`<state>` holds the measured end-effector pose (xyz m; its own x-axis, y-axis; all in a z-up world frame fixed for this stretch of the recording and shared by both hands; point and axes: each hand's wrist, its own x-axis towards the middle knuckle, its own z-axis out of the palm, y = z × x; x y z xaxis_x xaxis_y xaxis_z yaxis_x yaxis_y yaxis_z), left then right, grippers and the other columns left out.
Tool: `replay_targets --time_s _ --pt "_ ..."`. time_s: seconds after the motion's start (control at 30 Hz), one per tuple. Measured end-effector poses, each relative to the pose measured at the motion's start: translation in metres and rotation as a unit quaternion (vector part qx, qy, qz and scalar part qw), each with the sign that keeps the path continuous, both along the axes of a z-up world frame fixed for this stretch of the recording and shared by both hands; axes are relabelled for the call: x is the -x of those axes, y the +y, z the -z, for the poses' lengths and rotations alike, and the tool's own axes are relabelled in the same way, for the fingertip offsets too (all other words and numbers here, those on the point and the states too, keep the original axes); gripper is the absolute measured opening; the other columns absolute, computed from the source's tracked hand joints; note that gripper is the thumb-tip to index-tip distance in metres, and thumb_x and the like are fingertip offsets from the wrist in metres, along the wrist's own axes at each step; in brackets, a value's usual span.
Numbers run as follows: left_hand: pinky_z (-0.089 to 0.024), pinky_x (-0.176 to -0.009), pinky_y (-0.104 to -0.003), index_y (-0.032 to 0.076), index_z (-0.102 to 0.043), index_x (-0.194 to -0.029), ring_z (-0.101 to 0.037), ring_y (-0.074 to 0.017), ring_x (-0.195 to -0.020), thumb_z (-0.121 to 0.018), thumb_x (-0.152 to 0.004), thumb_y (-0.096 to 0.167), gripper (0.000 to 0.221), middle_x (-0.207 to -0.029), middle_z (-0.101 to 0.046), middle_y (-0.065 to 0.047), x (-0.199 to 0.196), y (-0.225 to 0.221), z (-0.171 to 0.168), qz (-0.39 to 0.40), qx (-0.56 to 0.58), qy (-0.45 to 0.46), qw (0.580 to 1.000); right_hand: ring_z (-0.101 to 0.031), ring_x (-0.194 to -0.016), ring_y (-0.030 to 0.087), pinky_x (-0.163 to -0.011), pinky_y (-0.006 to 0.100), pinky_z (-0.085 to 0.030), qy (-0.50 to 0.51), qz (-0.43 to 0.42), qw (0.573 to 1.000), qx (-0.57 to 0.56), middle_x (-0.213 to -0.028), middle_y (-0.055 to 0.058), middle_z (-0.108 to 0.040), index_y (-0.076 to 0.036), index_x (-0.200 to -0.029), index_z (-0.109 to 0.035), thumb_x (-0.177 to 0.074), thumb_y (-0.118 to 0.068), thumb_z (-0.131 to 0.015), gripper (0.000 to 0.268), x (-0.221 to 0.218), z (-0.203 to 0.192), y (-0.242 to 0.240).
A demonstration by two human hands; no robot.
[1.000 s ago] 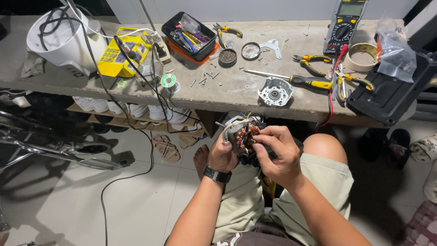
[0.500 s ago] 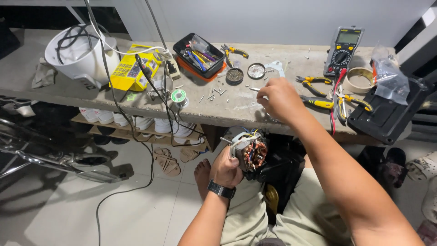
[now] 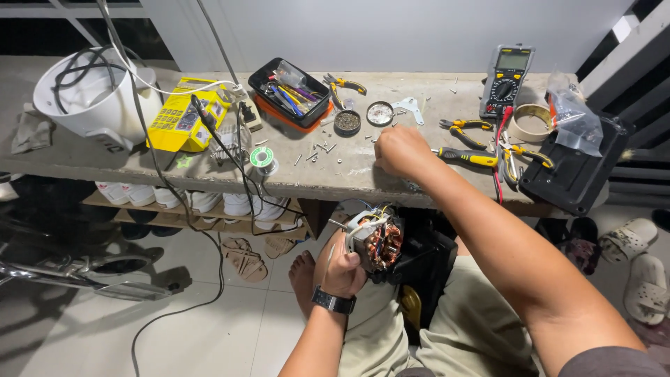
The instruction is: Reassembling an electric motor by aligning the housing components and securing them with screws.
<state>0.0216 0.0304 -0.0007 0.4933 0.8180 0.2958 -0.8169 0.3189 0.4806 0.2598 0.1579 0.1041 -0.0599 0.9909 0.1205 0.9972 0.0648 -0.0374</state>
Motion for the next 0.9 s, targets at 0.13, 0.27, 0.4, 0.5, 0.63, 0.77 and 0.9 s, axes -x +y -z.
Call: replay_targets --time_s 0.13,0.27,0.4,0.5,0.63,0.77,0.9 --pt "-0.071 -0.088 -0.048 -0.008 -0.071 -0.141 -0.080 -0.0237 -0.099 -0.086 -0.078 0.024 0.073 -0.105 -0.083 -0.019 0.000 -0.003 -0.001 0.005 0.007 0.001 1.000 -0.085 -0.094 0.037 -0.092 0.053 -0.069 0.012 0.001 0.999 0.050 -0.091 0.016 -0.086 -0.009 -0.095 -0.094 -0.091 -0.017 -0.094 0.010 0.000 -0.011 0.003" --pt "-0.071 -0.086 -0.053 -0.011 -0.070 -0.142 -0.080 -0.0272 -0.099 -0.083 -0.079 0.023 0.072 -0.108 -0.084 -0.022 -0.001 -0.002 -0.008 0.006 -0.002 -0.006 1.000 -0.084 -0.107 0.044 -0.097 0.058 -0.066 0.101 -0.002 0.991 0.087 -0.101 0.019 -0.087 -0.007 -0.105 -0.092 -0.095 -0.021 -0.088 0.017 -0.009 -0.023 0.000" --pt "-0.071 -0.088 -0.052 -0.011 -0.069 -0.143 -0.081 -0.0293 -0.100 -0.083 -0.082 0.025 0.072 -0.111 -0.083 -0.025 0.002 -0.001 -0.009 0.011 -0.005 -0.002 1.000 -0.080 -0.112 0.053 -0.100 0.062 -0.062 0.242 0.048 0.967 0.072 -0.107 0.027 -0.085 -0.005 -0.117 -0.084 -0.103 -0.026 -0.079 0.025 -0.015 -0.079 -0.047" --pt "-0.071 -0.087 -0.056 -0.012 -0.071 -0.144 -0.080 -0.0293 -0.097 -0.081 -0.081 0.025 0.074 -0.109 -0.083 -0.026 -0.002 0.011 0.013 0.025 -0.008 0.000 1.000 -0.079 -0.095 0.032 -0.093 0.049 -0.062 0.362 0.058 0.930 0.006 -0.095 0.018 -0.083 -0.008 -0.115 -0.080 -0.098 -0.021 -0.080 0.021 -0.041 -0.069 -0.082" --pt "-0.071 -0.087 -0.051 -0.010 -0.071 -0.142 -0.081 -0.0280 -0.099 -0.084 -0.085 0.027 0.069 -0.110 -0.083 -0.024 -0.003 0.010 0.006 0.024 -0.019 -0.010 0.999 -0.076 -0.093 0.027 -0.093 0.045 -0.062 0.463 0.076 0.883 -0.013 -0.103 0.017 -0.087 -0.011 -0.137 -0.076 -0.103 -0.014 -0.082 0.035 -0.047 -0.052 -0.146" --pt "-0.072 -0.086 -0.057 -0.013 -0.069 -0.144 -0.084 -0.0385 -0.101 -0.084 -0.085 0.024 0.072 -0.112 -0.082 -0.031 -0.007 0.019 0.046 0.026 0.000 -0.029 0.999 -0.078 -0.073 0.018 -0.077 0.035 -0.066 0.589 0.084 0.790 -0.145 -0.086 0.012 -0.085 -0.007 -0.128 -0.085 -0.104 -0.002 -0.081 0.024 -0.030 0.008 -0.195" --pt "-0.072 -0.087 -0.058 -0.012 -0.069 -0.144 -0.084 -0.0392 -0.102 -0.082 -0.088 0.020 0.066 -0.113 -0.083 -0.030 -0.007 0.001 0.002 0.024 0.008 -0.048 0.999 -0.080 -0.070 0.018 -0.072 0.032 -0.068 0.677 0.113 0.712 -0.151 -0.084 0.014 -0.085 -0.002 -0.126 -0.086 -0.104 0.002 -0.080 0.023 0.018 0.043 -0.230"
